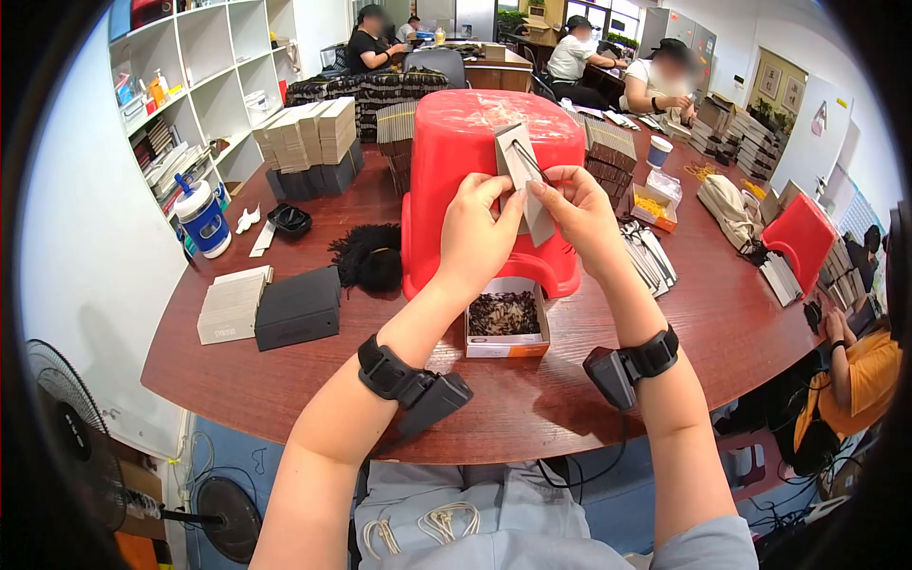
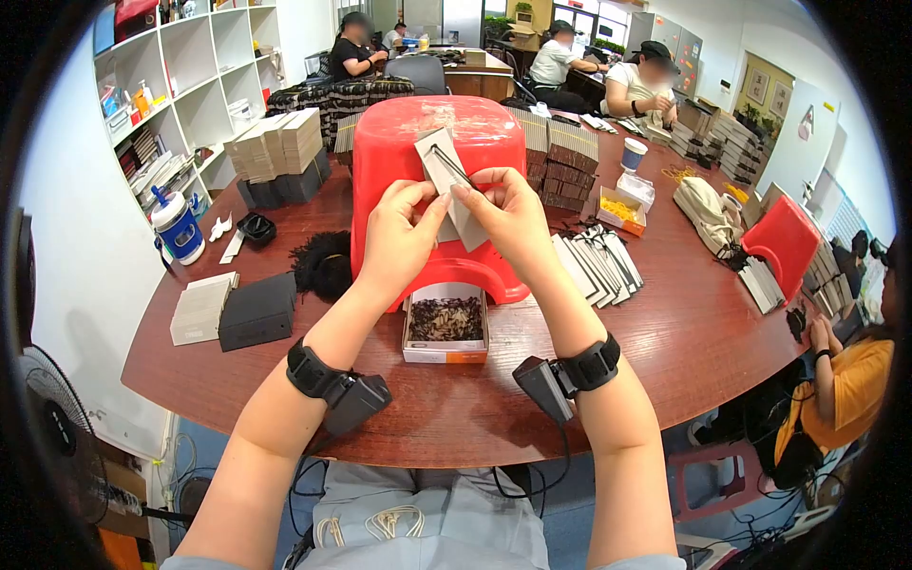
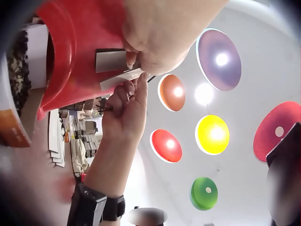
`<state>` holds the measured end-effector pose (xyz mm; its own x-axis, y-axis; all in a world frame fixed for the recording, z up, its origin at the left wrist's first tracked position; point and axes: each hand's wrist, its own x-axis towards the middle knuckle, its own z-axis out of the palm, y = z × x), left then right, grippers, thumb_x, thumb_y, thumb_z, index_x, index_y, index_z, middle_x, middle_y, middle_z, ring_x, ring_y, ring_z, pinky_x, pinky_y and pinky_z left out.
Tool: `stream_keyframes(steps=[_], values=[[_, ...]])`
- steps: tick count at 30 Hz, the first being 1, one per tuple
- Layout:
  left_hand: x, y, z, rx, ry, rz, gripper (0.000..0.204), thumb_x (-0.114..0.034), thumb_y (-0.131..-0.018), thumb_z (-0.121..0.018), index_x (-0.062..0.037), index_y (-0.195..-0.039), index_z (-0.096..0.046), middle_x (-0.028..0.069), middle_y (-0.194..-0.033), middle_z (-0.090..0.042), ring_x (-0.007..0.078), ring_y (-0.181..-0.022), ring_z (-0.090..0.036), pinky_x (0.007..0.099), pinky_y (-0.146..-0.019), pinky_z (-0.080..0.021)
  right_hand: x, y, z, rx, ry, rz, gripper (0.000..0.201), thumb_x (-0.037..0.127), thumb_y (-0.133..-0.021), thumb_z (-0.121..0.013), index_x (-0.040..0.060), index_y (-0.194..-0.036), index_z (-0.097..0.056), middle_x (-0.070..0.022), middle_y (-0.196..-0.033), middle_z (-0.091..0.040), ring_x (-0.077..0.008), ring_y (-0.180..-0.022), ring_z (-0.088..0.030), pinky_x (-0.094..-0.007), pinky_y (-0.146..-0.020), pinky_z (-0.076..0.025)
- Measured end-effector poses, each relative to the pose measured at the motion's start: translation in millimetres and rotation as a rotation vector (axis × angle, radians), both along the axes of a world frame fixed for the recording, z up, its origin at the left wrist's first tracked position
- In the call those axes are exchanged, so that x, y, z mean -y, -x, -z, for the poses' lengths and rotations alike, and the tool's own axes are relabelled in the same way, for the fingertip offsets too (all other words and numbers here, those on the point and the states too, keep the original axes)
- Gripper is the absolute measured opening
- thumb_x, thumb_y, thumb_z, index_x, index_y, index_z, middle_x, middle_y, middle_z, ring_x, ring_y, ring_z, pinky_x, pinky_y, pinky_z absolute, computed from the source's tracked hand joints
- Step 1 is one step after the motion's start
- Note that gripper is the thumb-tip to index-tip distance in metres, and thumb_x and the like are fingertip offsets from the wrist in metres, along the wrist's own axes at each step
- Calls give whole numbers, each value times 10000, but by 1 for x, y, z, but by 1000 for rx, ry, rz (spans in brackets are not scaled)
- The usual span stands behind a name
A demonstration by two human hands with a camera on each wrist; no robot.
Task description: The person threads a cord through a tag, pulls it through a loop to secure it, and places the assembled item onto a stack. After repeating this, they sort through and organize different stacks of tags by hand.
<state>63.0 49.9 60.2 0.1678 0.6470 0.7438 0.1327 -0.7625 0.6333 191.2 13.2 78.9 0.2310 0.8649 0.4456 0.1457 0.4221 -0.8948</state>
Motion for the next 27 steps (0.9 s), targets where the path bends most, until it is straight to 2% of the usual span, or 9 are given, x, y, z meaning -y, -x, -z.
stream_keyframes(steps=[2, 4, 7, 11, 13, 17, 24, 26, 27], values=[[1, -1, 0, 12, -5, 39, 166, -103, -793, -528, 33, -882, -563, 48, -738, -523, 80, -493, -497, 199, -464, -402, -4, -3, 3, 47, -21, 37, 222, 190, -747, -627, 8, -828, -528, 6, -622, -526, -27, -542, -456, -169, -476, -367], [9, -1, -6, 133, 299, 267, 175, -106, -815, -505, 39, -908, -532, 51, -690, -540, 84, -455, -493, 191, -446, -398, -4, -5, 4, 94, -41, 78, 225, 189, -744, -629, 8, -832, -529, 5, -616, -523, -28, -537, -454, -170, -475, -365], [13, 4, -10, 197, 495, 428, 200, -110, -832, -483, 42, -962, -487, 64, -676, -560, 85, -439, -494, 188, -437, -398, 0, -3, 3, 176, -80, 113, 230, 189, -740, -631, 9, -842, -532, 7, -609, -518, -28, -542, -453, -174, -483, -367], [3, 3, -13, 187, 447, 401, 168, -69, -807, -500, 29, -943, -479, 71, -678, -586, 79, -518, -535, 213, -460, -434, 6, 0, 3, 123, -148, 106, 201, 185, -763, -607, 9, -831, -540, 8, -646, -539, -26, -569, -456, -164, -515, -367], [-4, -1, -11, 335, 243, 427, 186, -32, -804, -491, 17, -980, -458, 85, -764, -600, 79, -661, -558, 202, -577, -446, 9, 1, 0, 104, -135, 87, 188, 181, -772, -597, 8, -821, -542, 6, -666, -548, -24, -580, -457, -158, -529, -365], [-2, 11, -15, 249, 271, 607, 298, 3, -812, -470, -6, -1096, -380, 96, -982, -546, 102, -901, -510, 236, -775, -404, 13, 1, -10, -30, -21, -2, 211, 214, -817, -533, 6, -832, -559, 5, -721, -556, -31, -643, -466, -164, -610, -369], [2, 26, -25, 157, 211, 647, 296, 16, -813, -454, -5, -1099, -381, 97, -975, -554, 112, -918, -515, 243, -796, -400, 4, 2, -14, 11, 50, -25, 238, 224, -833, -499, 4, -884, -573, 14, -711, -543, -39, -648, -454, -178, -628, -367], [2, 33, -26, -39, 153, 614, 279, 29, -807, -452, 0, -1080, -401, 94, -936, -572, 117, -884, -536, 241, -776, -412, 1, 0, -12, 32, 57, -17, 236, 225, -830, -504, 5, -882, -574, 13, -709, -543, -36, -645, -450, -179, -613, -366], [3, 34, -24, -39, 154, 615, 279, 29, -807, -452, 0, -1080, -401, 94, -936, -572, 117, -884, -536, 241, -776, -412, -3, -1, -11, 77, -71, 27, 235, 223, -827, -509, 1, -868, -576, 15, -699, -543, -32, -635, -445, -182, -587, -364]])
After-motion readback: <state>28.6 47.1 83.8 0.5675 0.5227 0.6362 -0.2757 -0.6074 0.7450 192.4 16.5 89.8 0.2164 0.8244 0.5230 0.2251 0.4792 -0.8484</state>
